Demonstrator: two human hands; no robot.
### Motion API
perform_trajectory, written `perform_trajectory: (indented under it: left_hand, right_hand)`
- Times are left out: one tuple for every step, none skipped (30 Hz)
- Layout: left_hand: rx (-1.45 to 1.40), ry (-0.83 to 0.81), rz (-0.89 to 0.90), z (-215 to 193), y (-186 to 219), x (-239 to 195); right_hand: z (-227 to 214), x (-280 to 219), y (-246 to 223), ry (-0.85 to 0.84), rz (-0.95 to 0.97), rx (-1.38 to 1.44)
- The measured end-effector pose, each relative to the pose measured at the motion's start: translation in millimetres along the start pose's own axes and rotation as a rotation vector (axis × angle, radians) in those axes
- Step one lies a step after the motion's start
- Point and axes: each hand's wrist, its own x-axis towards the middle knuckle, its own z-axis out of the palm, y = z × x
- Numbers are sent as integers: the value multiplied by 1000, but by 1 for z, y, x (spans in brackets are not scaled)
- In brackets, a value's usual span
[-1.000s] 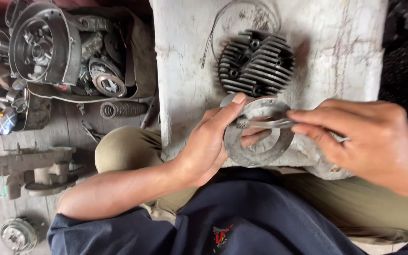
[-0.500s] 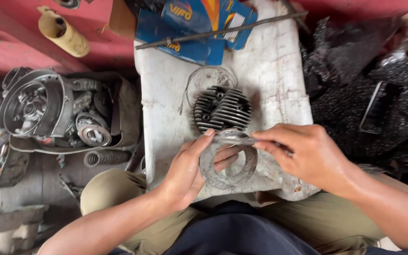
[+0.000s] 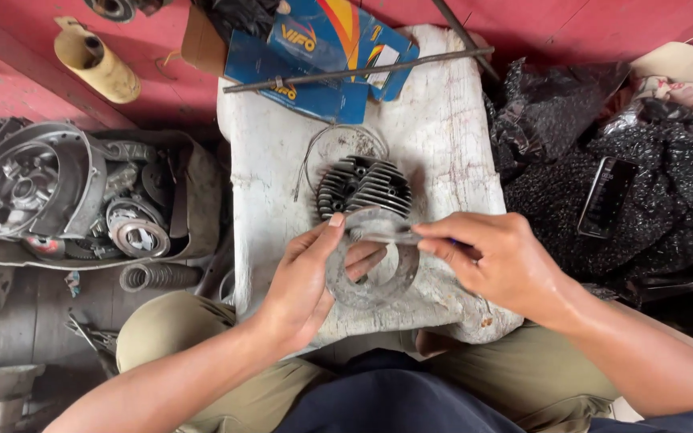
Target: Cleaning a metal engine component using a small brush to remove debris or carbon buildup.
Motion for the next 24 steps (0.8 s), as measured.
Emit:
perform_trajectory:
  left_hand:
    - [-7, 4, -7, -2, -4, 5]
    - [-152, -125, 146, -6, -9, 10]
    - [-296, -256, 299, -9, -14, 15]
    - [-306, -247, 299, -12, -13, 15]
    - [-271, -231, 280, -15, -12, 15]
    - [-238, -216, 259, -18, -10, 15]
    - [-249, -209, 258, -15, -7, 12]
    - [-309, -221, 300, -13, -5, 10]
    - [-369, -232, 342, -10, -2, 8]
    - [-378, -229, 342, -13, -4, 11]
    - [-381, -256, 403, -16, -6, 13]
    - [-381, -284, 464, -19, -9, 16]
    - [-388, -280, 464, -19, -9, 16]
    - [-398, -280, 471, -19, -9, 17]
    - [-407, -280, 479, -19, -8, 17]
    - [-411, -277, 479, -20, -8, 17]
    - [-276, -195, 407, -21, -9, 16]
    - [-141, -116, 332, -23, -8, 16]
    - [-144, -115, 331, -20, -7, 13]
    - [-168, -189, 412, -18, -6, 10]
    - [-192, -265, 493, -15, -4, 7]
    - [-194, -263, 493, -16, -5, 8]
    - [-174, -302, 559, -16, -7, 8]
    - [-154, -342, 626, -17, -8, 9]
  right_hand:
    - [-3, 0, 0, -10, 2, 4]
    - [-6, 1, 1, 11, 16, -18]
    - [-8, 2, 1, 32, 31, -41]
    - [-9, 0, 3, 20, 26, -37]
    - [-10, -2, 5, 51, 61, -67]
    - [-13, -2, 6, 81, 96, -98]
    - [-13, -4, 7, 69, 92, -95]
    - [-14, -6, 7, 66, 113, -93]
    - [-15, -9, 7, 63, 134, -91]
    - [-15, -11, 8, 54, 131, -91]
    - [-16, -13, 9, 57, 155, -100]
    - [-17, -15, 10, 61, 181, -109]
    - [-18, -16, 10, 53, 179, -109]
    - [-18, -16, 10, 55, 183, -97]
    - [-19, -16, 10, 56, 187, -85]
    - [-19, -16, 10, 52, 186, -84]
    - [-18, -16, 10, 53, 177, -82]
    - [-18, -16, 10, 57, 168, -81]
    - [-17, -15, 10, 54, 168, -81]
    - [-17, -13, 10, 49, 170, -90]
    - [-17, -12, 11, 43, 172, -100]
    - [-16, -11, 10, 41, 172, -100]
    - [-15, -9, 9, 42, 163, -89]
    - [-15, -7, 8, 43, 154, -78]
